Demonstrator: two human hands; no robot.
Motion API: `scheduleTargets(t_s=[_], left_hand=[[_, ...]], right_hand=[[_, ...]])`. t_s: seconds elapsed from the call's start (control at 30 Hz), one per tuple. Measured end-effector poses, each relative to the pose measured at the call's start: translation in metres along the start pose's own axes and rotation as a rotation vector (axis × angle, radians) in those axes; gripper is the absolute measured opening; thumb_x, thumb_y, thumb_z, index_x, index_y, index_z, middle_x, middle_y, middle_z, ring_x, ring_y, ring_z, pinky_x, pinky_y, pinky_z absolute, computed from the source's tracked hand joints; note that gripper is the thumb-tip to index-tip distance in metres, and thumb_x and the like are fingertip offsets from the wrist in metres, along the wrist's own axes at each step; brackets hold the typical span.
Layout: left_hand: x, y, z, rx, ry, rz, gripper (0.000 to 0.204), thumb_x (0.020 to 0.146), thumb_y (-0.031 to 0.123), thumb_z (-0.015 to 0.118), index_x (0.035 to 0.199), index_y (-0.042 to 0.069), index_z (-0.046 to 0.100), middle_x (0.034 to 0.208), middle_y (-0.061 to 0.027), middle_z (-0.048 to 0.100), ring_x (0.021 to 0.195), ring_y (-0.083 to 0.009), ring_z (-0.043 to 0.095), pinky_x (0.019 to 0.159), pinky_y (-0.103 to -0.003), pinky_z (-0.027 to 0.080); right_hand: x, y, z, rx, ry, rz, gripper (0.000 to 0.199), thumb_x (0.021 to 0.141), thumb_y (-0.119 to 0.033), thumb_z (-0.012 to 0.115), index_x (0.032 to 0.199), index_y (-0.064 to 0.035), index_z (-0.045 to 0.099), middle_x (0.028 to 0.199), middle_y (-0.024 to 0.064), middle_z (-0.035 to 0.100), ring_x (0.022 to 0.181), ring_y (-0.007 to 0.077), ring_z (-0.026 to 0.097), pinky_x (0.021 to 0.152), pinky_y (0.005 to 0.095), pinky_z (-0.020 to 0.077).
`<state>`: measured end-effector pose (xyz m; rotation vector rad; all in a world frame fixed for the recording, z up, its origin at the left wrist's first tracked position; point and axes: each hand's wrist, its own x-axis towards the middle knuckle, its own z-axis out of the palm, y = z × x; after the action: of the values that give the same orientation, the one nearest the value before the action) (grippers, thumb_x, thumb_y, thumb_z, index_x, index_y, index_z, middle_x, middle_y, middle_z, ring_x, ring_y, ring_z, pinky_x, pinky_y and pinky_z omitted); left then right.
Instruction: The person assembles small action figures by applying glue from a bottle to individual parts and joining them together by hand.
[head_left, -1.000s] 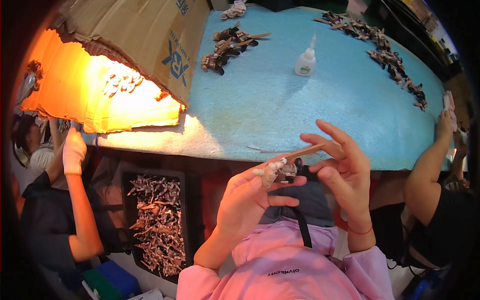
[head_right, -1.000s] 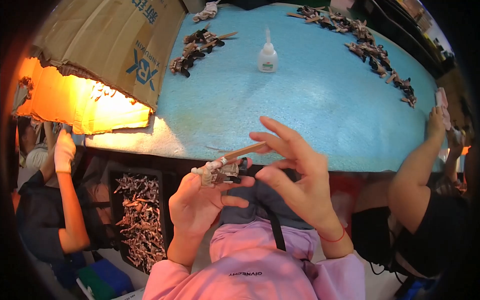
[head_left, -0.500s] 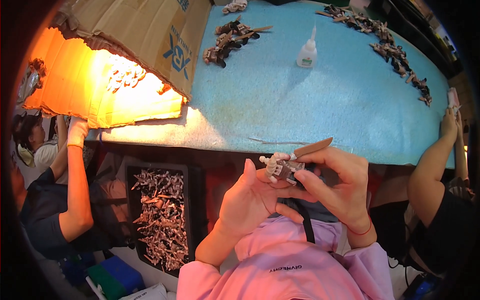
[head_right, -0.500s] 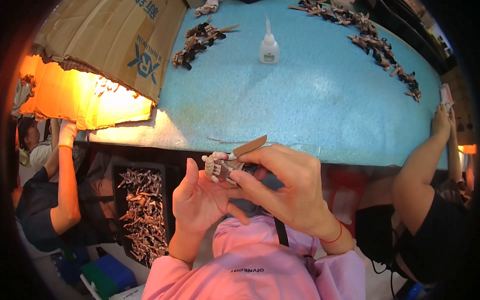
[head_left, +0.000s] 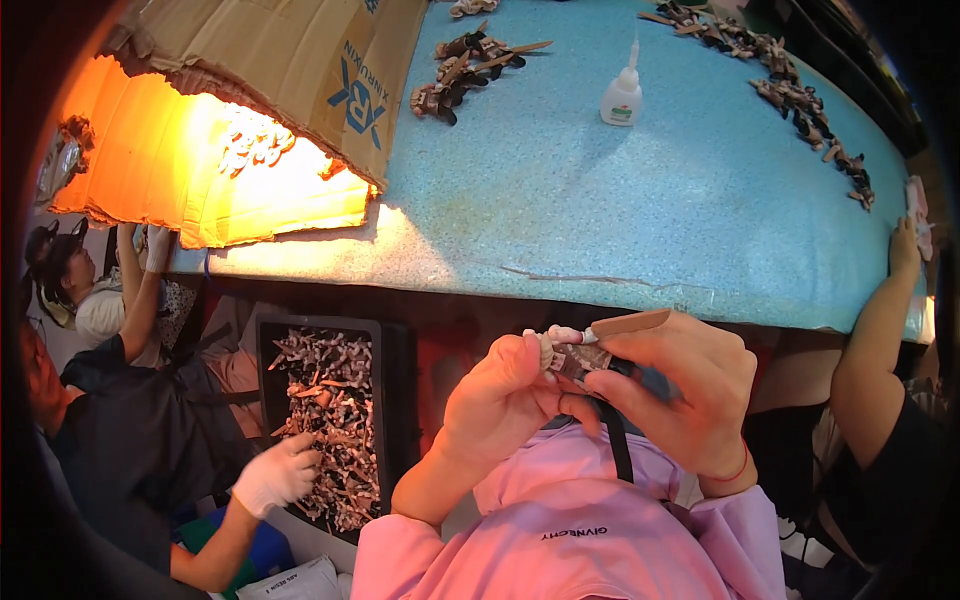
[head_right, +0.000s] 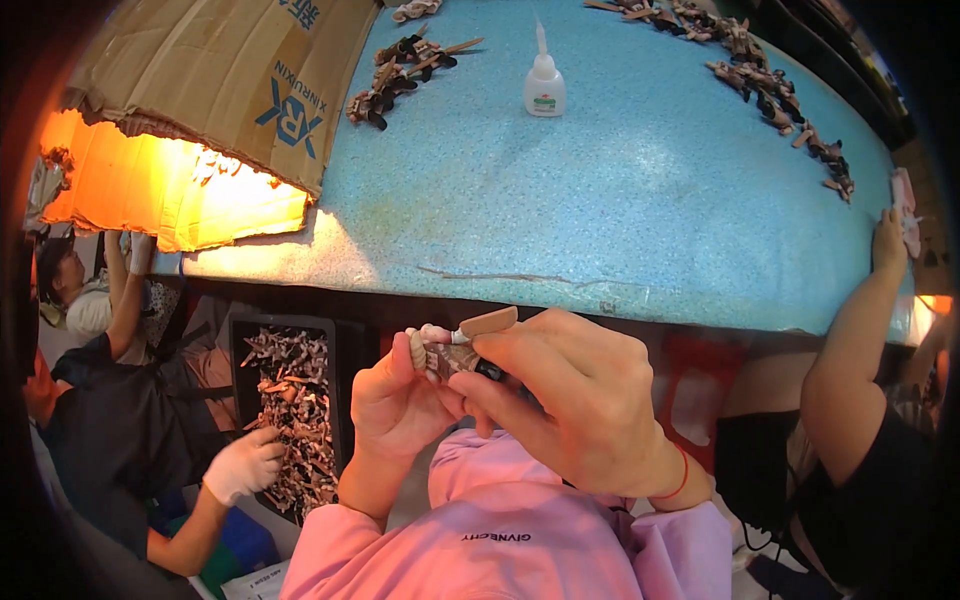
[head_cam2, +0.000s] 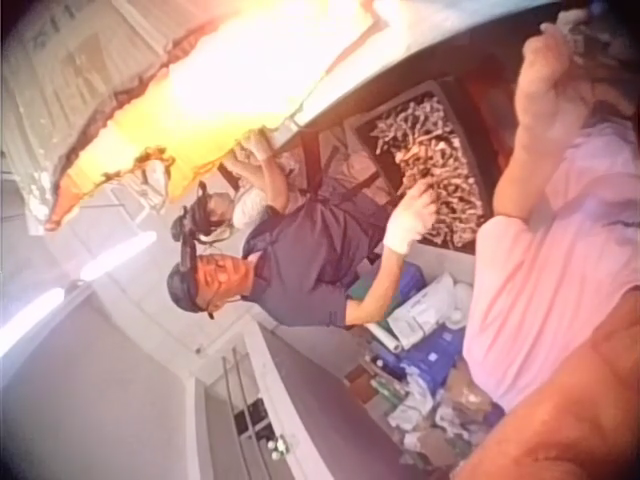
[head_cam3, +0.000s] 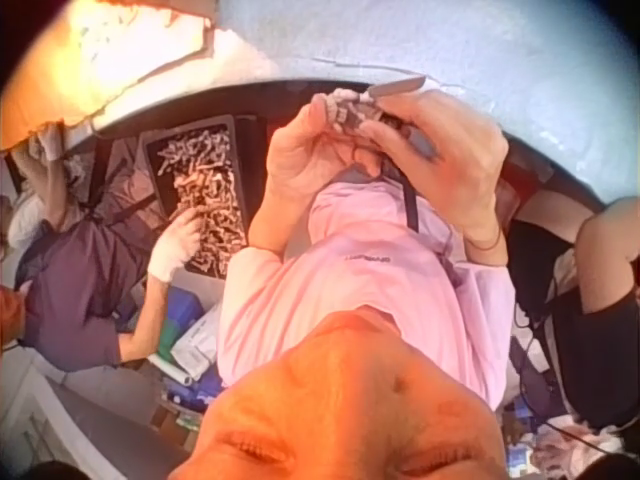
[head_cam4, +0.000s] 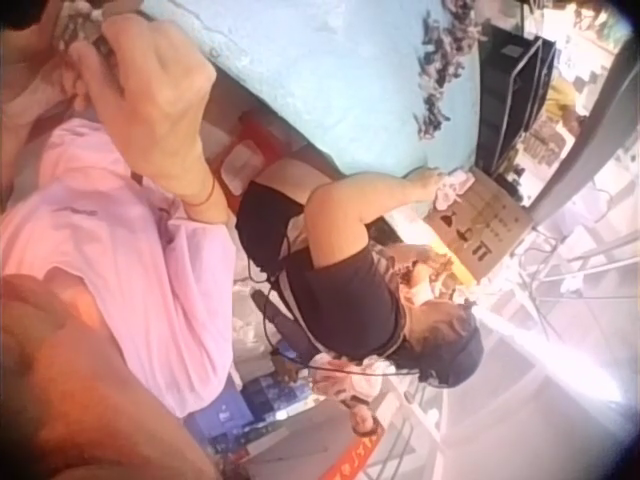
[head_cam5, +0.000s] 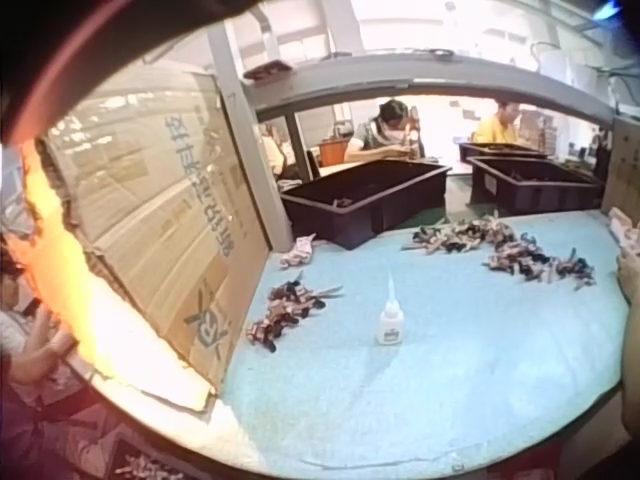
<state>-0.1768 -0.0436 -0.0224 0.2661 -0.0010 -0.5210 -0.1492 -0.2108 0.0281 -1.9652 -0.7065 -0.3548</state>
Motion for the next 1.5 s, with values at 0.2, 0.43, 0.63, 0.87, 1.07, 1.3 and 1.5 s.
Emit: scheduleTargets(t_s=[0.2, 0.43, 0.63, 0.87, 1.07, 1.3, 1.5], left_hand=[[-0.002, -0.001, 0.003, 0.075, -0.034, 0.072, 0.043, 0.089, 0.033, 0.051, 0.102, -0.008, 0.057, 0.105, -0.0190, 0.057, 0.087, -0.0299, 0.060, 0.066, -0.044, 0.052], [-0.002, -0.005, 0.016, 0.682, 0.144, 0.281, 0.044, 0.084, 0.028, 0.062, 0.113, -0.005, 0.056, 0.101, -0.0156, 0.061, 0.089, -0.0233, 0.059, 0.069, -0.034, 0.054], [-0.003, 0.000, 0.024, 1.308, 0.168, 0.462, 0.050, 0.080, 0.024, 0.066, 0.116, -0.007, 0.053, 0.104, -0.0165, 0.061, 0.089, -0.0233, 0.059, 0.072, -0.031, 0.050], [-0.003, -0.003, 0.021, 1.518, 0.172, 0.655, 0.051, 0.073, 0.019, 0.071, 0.114, -0.006, 0.054, 0.103, -0.0198, 0.061, 0.087, -0.0294, 0.059, 0.073, -0.032, 0.049], [-0.005, 0.001, 0.017, 1.731, 0.097, 0.831, 0.049, 0.069, 0.014, 0.073, 0.109, -0.007, 0.057, 0.104, -0.0213, 0.060, 0.086, -0.0332, 0.059, 0.071, -0.034, 0.050], [-0.008, 0.002, 0.025, 1.862, 0.118, 0.880, 0.046, 0.075, 0.025, 0.070, 0.105, -0.008, 0.060, 0.103, -0.0229, 0.061, 0.087, -0.0315, 0.059, 0.073, -0.035, 0.049], [-0.010, 0.001, 0.027, 1.934, 0.118, 0.919, 0.044, 0.075, 0.024, 0.070, 0.103, -0.008, 0.060, 0.102, -0.0227, 0.062, 0.083, -0.0310, 0.059, 0.070, -0.034, 0.050]], right_hand=[[-0.002, 0.002, -0.003, 0.059, -0.035, -0.026, 0.028, 0.063, -0.004, 0.075, 0.086, 0.0016, 0.061, 0.076, 0.0099, 0.062, 0.061, 0.0209, 0.060, 0.051, 0.0269, 0.0476], [-0.017, 0.008, -0.002, 0.313, -0.039, 0.351, 0.043, 0.071, 0.001, 0.068, 0.112, 0.0038, 0.055, 0.105, 0.0160, 0.062, 0.085, 0.0225, 0.064, 0.072, 0.0277, 0.0530], [-0.021, 0.004, 0.004, 0.907, -0.023, 0.499, 0.078, 0.075, 0.006, 0.062, 0.139, -0.0021, 0.019, 0.135, 0.0231, 0.035, 0.117, 0.0238, 0.046, 0.091, 0.0364, 0.0443], [-0.014, -0.005, 0.012, 1.153, 0.022, 0.558, 0.085, 0.077, 0.008, 0.059, 0.142, -0.0070, 0.006, 0.136, 0.0239, 0.033, 0.121, 0.0239, 0.040, 0.097, 0.0372, 0.0383], [-0.011, -0.005, 0.013, 1.178, -0.074, 0.578, 0.080, 0.078, 0.010, 0.055, 0.141, -0.0052, 0.009, 0.137, 0.0229, 0.031, 0.121, 0.0235, 0.040, 0.100, 0.0378, 0.0367], [-0.010, -0.006, 0.014, 1.118, -0.108, 0.517, 0.060, 0.073, 0.014, 0.052, 0.130, 0.0037, 0.035, 0.131, 0.0155, 0.039, 0.115, 0.0189, 0.045, 0.097, 0.0352, 0.0409], [-0.011, -0.006, 0.018, 1.092, -0.063, 0.482, 0.060, 0.069, 0.015, 0.048, 0.127, 0.0053, 0.037, 0.127, 0.0168, 0.042, 0.111, 0.0171, 0.047, 0.093, 0.0335, 0.0444]])
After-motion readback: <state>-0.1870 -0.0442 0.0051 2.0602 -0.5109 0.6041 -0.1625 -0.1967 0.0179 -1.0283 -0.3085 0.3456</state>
